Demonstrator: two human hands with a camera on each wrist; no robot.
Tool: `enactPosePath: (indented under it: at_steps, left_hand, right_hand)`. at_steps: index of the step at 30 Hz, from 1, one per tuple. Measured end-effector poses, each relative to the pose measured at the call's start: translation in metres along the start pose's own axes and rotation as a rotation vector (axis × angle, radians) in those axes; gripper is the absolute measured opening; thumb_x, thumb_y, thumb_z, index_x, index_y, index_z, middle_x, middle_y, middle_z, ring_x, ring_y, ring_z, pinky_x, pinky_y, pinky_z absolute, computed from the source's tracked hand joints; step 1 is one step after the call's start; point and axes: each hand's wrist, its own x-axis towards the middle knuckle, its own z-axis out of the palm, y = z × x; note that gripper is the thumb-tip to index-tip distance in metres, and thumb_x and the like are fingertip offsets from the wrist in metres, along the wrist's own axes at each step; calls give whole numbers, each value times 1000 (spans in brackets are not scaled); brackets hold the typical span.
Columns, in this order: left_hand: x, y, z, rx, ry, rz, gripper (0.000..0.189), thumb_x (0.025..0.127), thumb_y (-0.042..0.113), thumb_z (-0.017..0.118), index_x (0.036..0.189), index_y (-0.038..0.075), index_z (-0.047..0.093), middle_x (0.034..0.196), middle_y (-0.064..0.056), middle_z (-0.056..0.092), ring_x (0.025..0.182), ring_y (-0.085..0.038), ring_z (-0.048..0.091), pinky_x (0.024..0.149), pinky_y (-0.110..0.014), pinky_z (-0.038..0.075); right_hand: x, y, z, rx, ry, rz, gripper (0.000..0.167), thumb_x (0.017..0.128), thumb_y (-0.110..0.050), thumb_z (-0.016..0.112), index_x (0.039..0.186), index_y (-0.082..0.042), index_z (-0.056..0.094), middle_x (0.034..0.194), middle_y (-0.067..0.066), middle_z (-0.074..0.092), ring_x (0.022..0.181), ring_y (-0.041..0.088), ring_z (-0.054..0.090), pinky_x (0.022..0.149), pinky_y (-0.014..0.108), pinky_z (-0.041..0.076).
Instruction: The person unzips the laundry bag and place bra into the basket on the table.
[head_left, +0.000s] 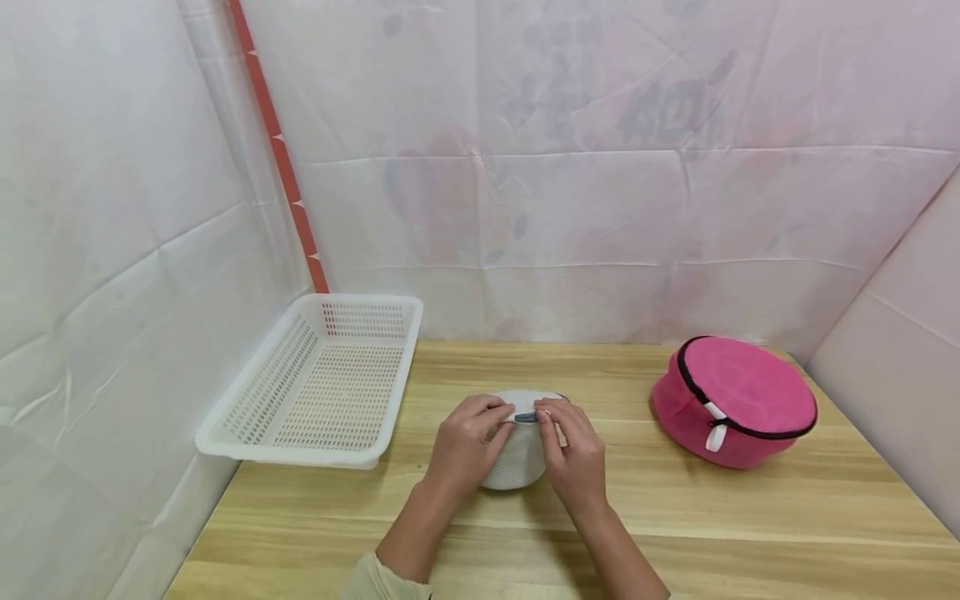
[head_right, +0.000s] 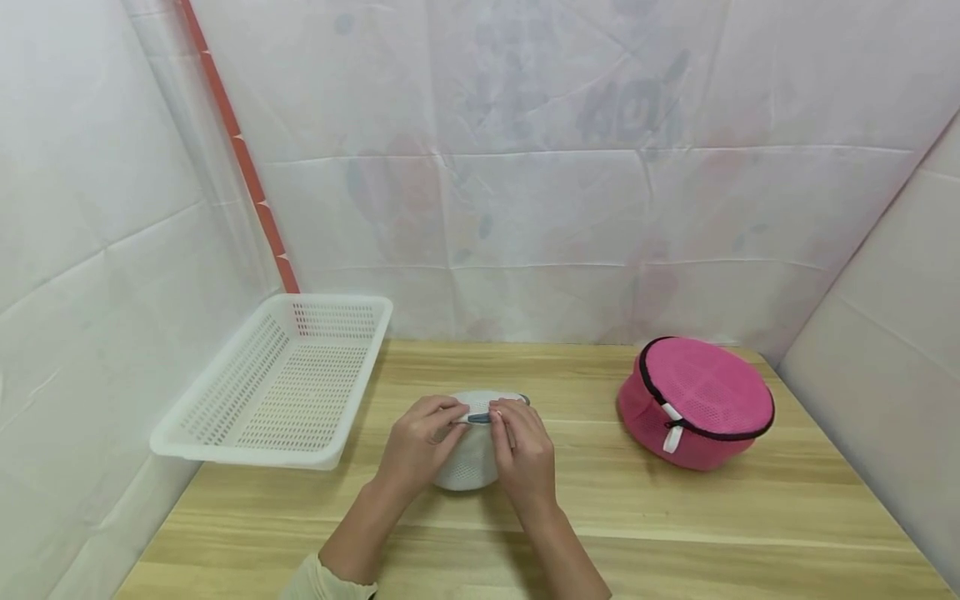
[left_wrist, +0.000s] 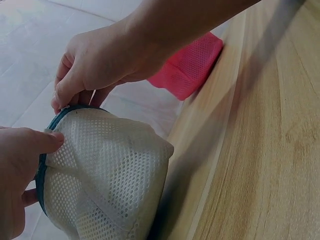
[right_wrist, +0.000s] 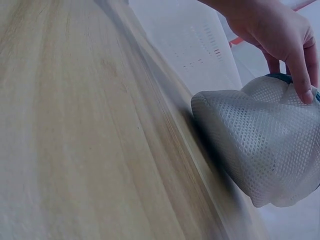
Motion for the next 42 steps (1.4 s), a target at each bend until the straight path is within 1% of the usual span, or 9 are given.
enactPosePath:
  at_steps: [3,7,12,16,23,28,34,37,42]
  left_hand:
    - [1,1,1,0,2,12,24,78,16,84,100,8,78,99,0,71,94,-14,66,82,-25,57]
    - [2,6,1,9,-11,43,23,80,18,83,100,9,78,100,0,70,97,-15,66,88,-26,55]
    - [4,11,3,36,-19,73,18,85,19,78,100,9,78,100,1,71,99,-14,65,92,-24,53]
    - [4,12,5,54,-5,96,15,87,18,75,99,9,77,99,1,71,99,-14,66,92,-23,52]
    - [3,11,5,25,12,126,9,87,15,74,95,11,77,94,2,72,96,-15,67,95,-25,51]
    - [3,10,3,6,9,114,9,87,15,75,95,11,78,95,2,73,97,-15,67,95,-26,51]
    - [3,7,0,-26,-2,73,8,86,13,75,94,11,78,96,2,73,96,-15,68,93,-27,53]
    - [4,4,-1,-28,2,68,8,86,13,76,94,11,78,96,2,73,97,-15,68,93,-28,54]
    - [4,0,-2,-46,10,57,10,85,13,77,94,10,79,97,2,73,98,-16,68,93,-30,54]
  right_hand:
    - [1,-1,0,17,2,-19,9,88,2,68,95,2,73,98,11,73,98,30,67,105,26,46]
    - [2,-5,1,36,1,-50,11,92,-5,66,94,2,74,98,11,73,95,30,68,104,21,45]
    - [2,-10,3,38,13,-75,9,90,-3,68,93,2,74,95,12,74,90,29,69,103,28,48]
    - [1,-11,4,41,29,-77,7,87,0,70,92,2,75,94,13,74,89,30,69,102,29,49]
    - [0,-11,5,14,47,-72,9,85,1,70,93,2,75,92,13,74,86,29,70,101,34,50]
    - [-1,-10,4,-15,46,-78,11,85,2,68,93,2,75,92,12,74,86,29,71,102,33,50]
    - [0,-6,2,-5,70,-68,13,83,6,67,94,4,74,93,13,74,88,31,70,101,24,49]
    - [1,-5,1,-12,85,-64,14,82,6,68,94,4,74,93,13,74,88,31,70,101,21,48]
    - [1,-4,0,-24,97,-64,12,86,1,67,94,4,74,93,13,74,87,31,70,96,15,48]
